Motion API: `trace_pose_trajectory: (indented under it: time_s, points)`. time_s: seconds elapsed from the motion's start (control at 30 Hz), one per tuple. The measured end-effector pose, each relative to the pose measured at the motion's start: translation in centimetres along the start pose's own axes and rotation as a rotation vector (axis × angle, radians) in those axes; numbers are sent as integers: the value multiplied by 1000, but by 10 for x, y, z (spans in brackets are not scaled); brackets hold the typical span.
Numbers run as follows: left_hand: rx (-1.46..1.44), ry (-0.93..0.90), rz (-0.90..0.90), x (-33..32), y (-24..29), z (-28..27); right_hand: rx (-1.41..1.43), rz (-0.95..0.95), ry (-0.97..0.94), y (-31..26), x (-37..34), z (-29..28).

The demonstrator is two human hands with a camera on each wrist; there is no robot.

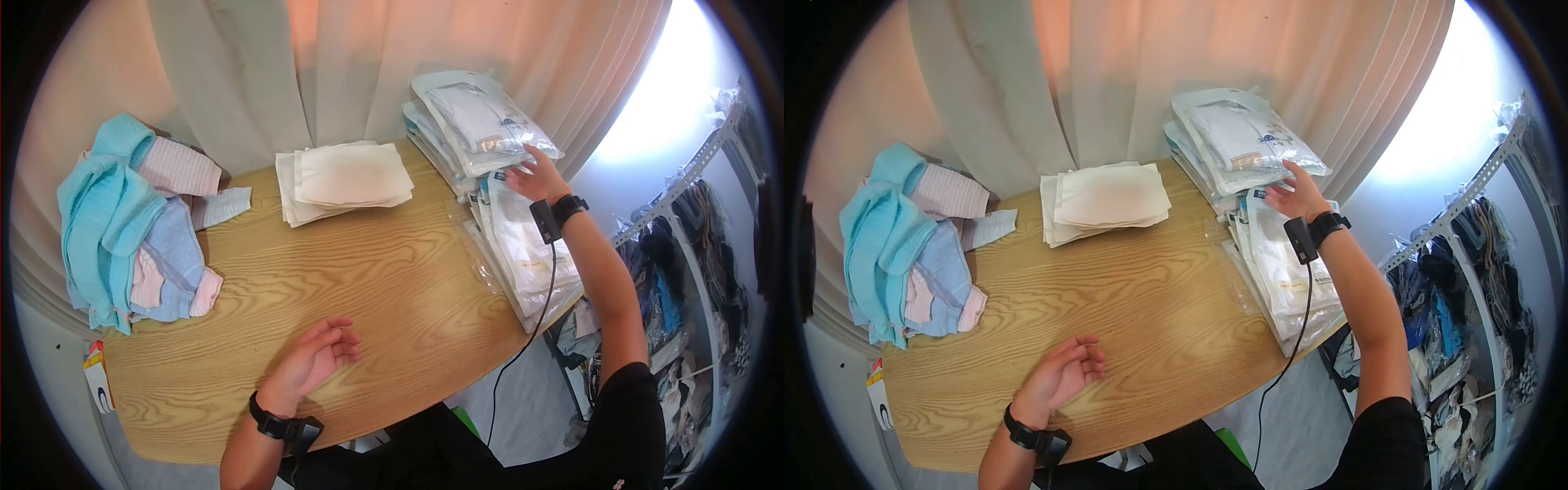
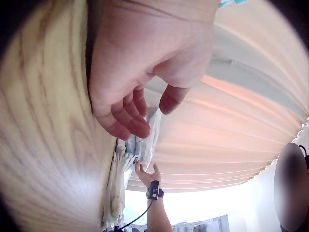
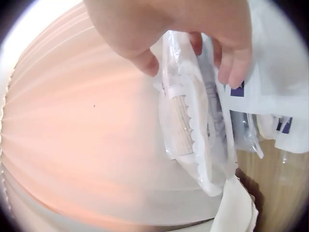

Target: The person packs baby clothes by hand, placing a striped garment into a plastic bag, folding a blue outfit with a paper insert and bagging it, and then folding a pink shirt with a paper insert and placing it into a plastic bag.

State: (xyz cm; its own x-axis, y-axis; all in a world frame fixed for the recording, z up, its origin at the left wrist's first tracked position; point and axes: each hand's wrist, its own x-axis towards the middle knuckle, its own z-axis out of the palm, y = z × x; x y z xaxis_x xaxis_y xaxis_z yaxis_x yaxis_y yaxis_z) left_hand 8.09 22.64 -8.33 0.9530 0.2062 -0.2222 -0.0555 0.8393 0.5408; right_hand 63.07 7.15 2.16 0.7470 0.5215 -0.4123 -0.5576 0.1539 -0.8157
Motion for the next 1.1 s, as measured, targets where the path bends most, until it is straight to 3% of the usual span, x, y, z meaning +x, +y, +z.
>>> trace_pose_trajectory:
  time_s: [0.27, 0.37, 0.47, 0.57, 0.67, 0.77, 0.9, 1.1]
  points:
    - [19, 29, -1, -1, 0, 0, 73, -91, -250, 25, -1, 32]
    - [15, 22, -7, -1, -1, 0, 123, -136, -74, 23, 25, 33]
    - [20, 15, -5, -1, 0, 1, 1, -188, 21, 19, 43, 26]
    - [13, 14, -2, -2, -1, -1, 48, -286, 1, 25, 65, 9]
    - [2, -2, 0, 0, -2, -3, 5, -343, 145, 31, 40, 18]
    - [20, 2, -2, -1, 0, 0, -192, -289, 252, 26, 21, 30]
    - [40, -1, -1, 0, 1, 2, -366, -225, 247, 19, 19, 32]
    - [20, -7, 5, 0, -1, 0, -222, -43, 160, 10, 0, 26]
